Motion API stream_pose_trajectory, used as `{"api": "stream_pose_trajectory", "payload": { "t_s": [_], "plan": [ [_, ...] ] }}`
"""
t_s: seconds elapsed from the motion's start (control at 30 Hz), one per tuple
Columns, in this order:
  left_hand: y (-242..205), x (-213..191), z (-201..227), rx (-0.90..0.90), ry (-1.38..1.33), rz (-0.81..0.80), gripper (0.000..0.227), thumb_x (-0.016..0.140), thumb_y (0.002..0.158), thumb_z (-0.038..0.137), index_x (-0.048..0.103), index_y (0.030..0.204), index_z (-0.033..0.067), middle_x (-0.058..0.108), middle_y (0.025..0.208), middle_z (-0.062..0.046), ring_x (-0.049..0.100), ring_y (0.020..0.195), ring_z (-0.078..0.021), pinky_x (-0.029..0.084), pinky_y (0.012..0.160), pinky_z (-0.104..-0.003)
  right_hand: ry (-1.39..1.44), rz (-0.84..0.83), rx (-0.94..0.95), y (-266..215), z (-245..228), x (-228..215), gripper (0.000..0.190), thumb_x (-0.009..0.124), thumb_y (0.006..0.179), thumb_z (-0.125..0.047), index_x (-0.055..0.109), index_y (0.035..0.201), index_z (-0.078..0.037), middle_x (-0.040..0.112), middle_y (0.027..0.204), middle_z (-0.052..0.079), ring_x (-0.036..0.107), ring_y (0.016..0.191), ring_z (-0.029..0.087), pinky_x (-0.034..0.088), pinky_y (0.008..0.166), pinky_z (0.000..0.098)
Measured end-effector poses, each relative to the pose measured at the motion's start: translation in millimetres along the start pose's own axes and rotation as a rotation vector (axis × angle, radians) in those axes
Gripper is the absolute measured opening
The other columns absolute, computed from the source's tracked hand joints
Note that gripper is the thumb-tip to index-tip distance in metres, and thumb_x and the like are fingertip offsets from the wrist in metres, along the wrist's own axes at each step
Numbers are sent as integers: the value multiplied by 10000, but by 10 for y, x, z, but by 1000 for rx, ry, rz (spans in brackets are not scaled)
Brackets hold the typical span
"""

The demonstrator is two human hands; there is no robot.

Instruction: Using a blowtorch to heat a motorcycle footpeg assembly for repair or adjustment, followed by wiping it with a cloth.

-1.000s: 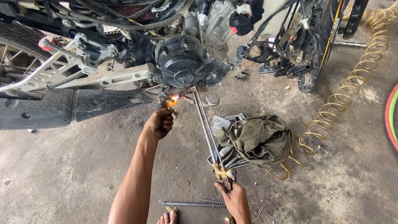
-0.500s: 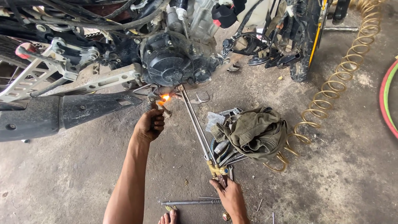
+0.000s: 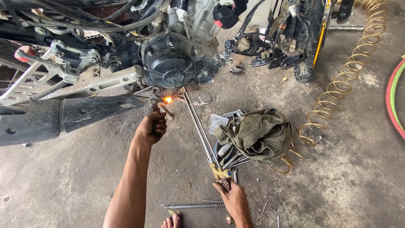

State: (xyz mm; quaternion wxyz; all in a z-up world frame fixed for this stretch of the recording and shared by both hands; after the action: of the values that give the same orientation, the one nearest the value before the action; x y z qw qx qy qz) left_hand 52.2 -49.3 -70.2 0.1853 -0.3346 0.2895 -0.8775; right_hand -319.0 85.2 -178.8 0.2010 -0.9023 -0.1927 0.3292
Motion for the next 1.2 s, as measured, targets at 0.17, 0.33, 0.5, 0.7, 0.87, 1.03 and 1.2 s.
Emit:
{"api": "stream_pose_trajectory", "payload": {
  "t_s": [0.17,0.33,0.5,0.7,0.87,1.03,1.2],
  "plan": [
    [-40,24,52,-57,54,75,321,567,896,74,358,702,219,320,616,57,237,492,-47,150,380,-177,58,-45,-17,5,44,-14,445,641,905,-624,701,882,-184,564,616,-77,438,448,50,380,394,210],
    [-76,150,96,-133,166,323,339,618,877,81,375,683,217,402,584,57,292,452,-52,231,369,-188,43,-89,-74,149,214,-34,424,651,911,-611,736,951,-197,541,616,-85,435,458,58,373,409,241],
    [-29,71,84,-80,207,350,293,589,867,76,360,743,209,390,609,47,277,465,-54,216,367,-185,116,-143,-114,113,129,-170,532,615,902,-626,719,1159,-172,666,666,-55,526,428,57,430,350,240],
    [-13,33,38,-18,245,374,206,529,873,43,379,871,185,374,627,49,288,469,-49,189,349,-180,159,-186,-71,80,45,-360,616,622,882,-638,695,1261,-158,749,703,-30,652,471,81,521,377,247],
    [-102,161,42,20,288,433,200,519,850,42,372,814,173,356,624,30,274,460,-58,150,335,-192,171,-187,-60,70,22,-390,689,623,871,-650,642,1361,-165,732,682,-14,591,430,80,465,348,258],
    [-251,360,16,72,365,537,161,495,844,45,420,773,169,403,608,19,315,454,-70,161,336,-207,104,-201,-28,72,8,-386,648,612,897,-624,616,1379,-191,698,719,-33,593,469,82,503,397,257],
    [-348,509,-8,115,386,593,176,476,870,41,477,741,159,438,603,10,337,446,-82,189,346,-222,107,-184,-52,106,89,-305,598,609,895,-624,671,1310,-199,640,681,-50,581,490,78,493,418,263]
  ]
}}
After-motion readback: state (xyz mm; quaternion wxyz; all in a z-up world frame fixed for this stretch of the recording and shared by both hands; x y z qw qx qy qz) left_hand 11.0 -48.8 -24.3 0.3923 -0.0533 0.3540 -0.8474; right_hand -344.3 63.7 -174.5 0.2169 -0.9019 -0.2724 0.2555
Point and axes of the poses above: each hand's wrist, its own y-axis towards the middle knuckle, its own x-axis out of the palm, z = x × y, the point moved 1 cm from there along y, towards the middle knuckle
